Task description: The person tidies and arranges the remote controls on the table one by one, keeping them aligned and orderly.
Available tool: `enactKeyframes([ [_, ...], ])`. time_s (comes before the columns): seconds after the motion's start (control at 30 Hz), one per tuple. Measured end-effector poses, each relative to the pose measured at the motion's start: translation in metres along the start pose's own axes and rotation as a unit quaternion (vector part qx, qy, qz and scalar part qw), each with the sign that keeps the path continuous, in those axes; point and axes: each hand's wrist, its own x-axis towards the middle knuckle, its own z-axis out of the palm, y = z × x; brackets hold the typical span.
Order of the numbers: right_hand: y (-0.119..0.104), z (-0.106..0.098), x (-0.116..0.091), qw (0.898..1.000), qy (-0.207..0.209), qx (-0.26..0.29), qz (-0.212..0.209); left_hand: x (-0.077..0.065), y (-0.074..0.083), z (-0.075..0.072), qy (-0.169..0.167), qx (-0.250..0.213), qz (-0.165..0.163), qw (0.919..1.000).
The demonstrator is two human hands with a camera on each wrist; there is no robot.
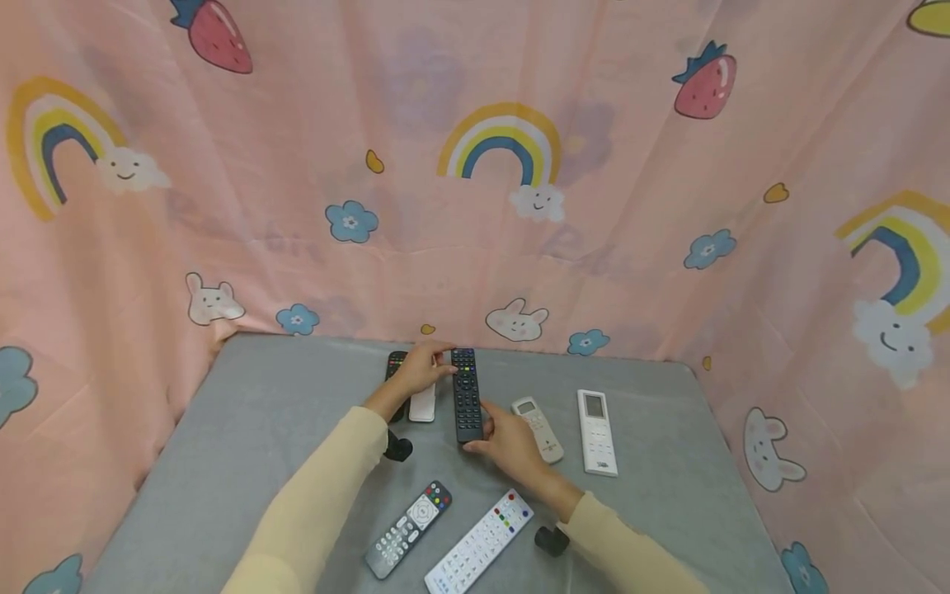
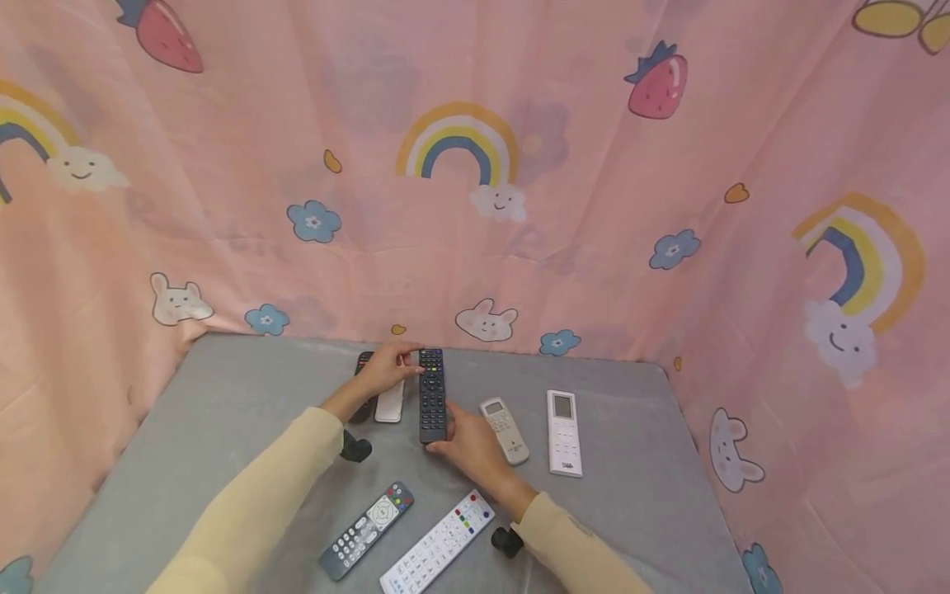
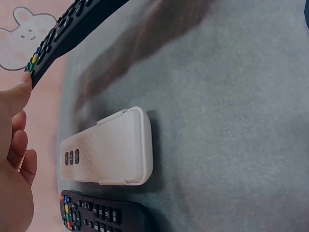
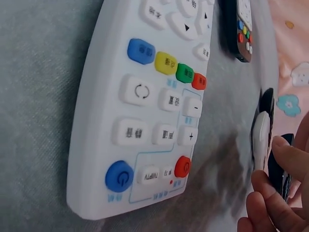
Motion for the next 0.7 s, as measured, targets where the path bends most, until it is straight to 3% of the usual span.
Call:
enactKeyframes([
  [0.4,-0.008,0.014,0.010,0.999,-0.004,-0.006,0.032,0.003,-0.008,0.006,-0.005,0.040,-0.009,0.9991],
  [0.7,-0.004,0.020,0.017,1.000,-0.001,0.003,0.028,0.002,-0.009,0.006,-0.002,0.081,-0.018,0.9966],
])
